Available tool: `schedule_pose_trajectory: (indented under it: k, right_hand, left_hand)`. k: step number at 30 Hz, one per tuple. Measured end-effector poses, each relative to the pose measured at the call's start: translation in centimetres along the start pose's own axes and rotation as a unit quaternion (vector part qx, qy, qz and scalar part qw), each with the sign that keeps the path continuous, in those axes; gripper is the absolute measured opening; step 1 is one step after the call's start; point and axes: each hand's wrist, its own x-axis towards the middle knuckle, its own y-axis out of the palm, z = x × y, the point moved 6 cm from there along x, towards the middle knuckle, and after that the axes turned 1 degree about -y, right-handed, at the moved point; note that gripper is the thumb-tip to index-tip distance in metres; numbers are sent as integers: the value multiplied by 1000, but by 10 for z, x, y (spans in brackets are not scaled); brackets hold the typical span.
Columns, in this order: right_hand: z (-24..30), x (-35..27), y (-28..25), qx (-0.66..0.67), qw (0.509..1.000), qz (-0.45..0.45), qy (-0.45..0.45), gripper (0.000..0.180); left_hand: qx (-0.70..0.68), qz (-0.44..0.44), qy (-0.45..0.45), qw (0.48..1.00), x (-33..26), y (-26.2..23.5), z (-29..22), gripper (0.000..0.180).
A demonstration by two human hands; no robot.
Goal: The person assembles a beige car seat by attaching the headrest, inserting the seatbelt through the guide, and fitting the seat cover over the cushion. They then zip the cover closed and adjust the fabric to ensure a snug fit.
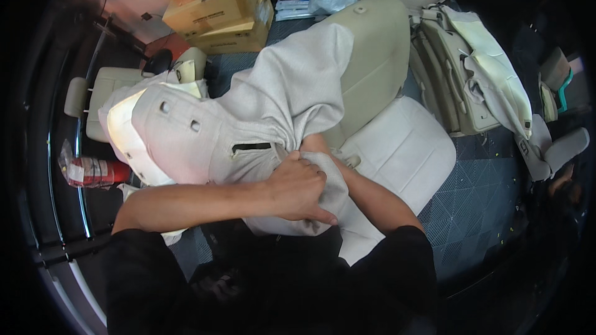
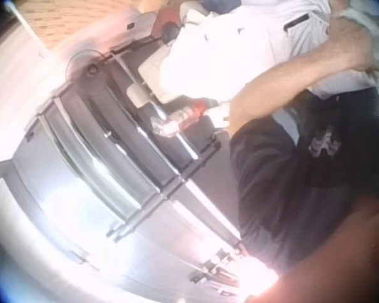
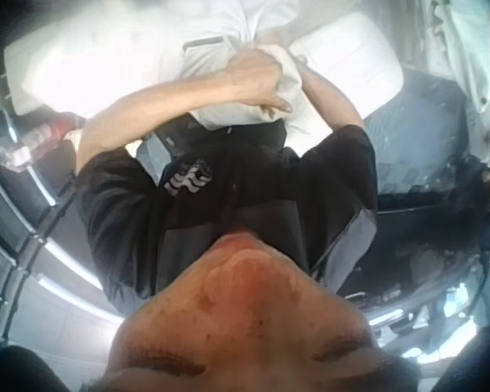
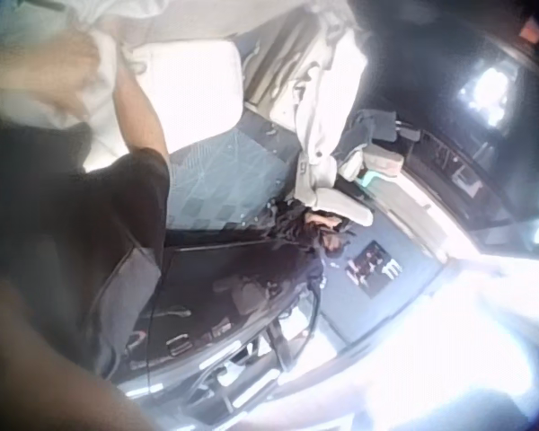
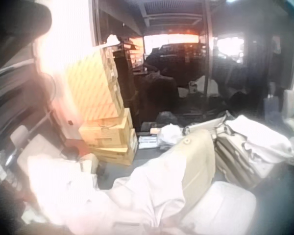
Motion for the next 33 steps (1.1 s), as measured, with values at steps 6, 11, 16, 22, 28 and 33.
schedule_pose_trajectory:
  k: [6, 11, 16, 22, 28, 33]
  right_hand:
    - [-1, 24, -122, -313, 849, -258, -340, 60]
    - [147, -49, -512, -717, 456, -527, -14, 29]
    - [335, -86, -486, -516, 623, -537, -238, 41]
    - [323, -124, -417, -406, 769, -444, -216, 53]
    - [352, -27, -431, -64, 859, -426, -277, 65]
    - [118, 21, -297, 200, 851, -469, -126, 86]
  left_hand:
    - [107, -94, 29, 989, -41, 11, 17, 20]
    - [223, 123, 138, 957, -84, 25, 12, 23]
    - [303, -50, 68, 949, -94, -17, 12, 35]
    - [38, -314, 131, 940, -86, -138, -20, 47]
    - [-404, -310, -237, 828, -148, -109, 168, 100]
    - [-404, -319, -229, 826, -160, -26, 132, 59]
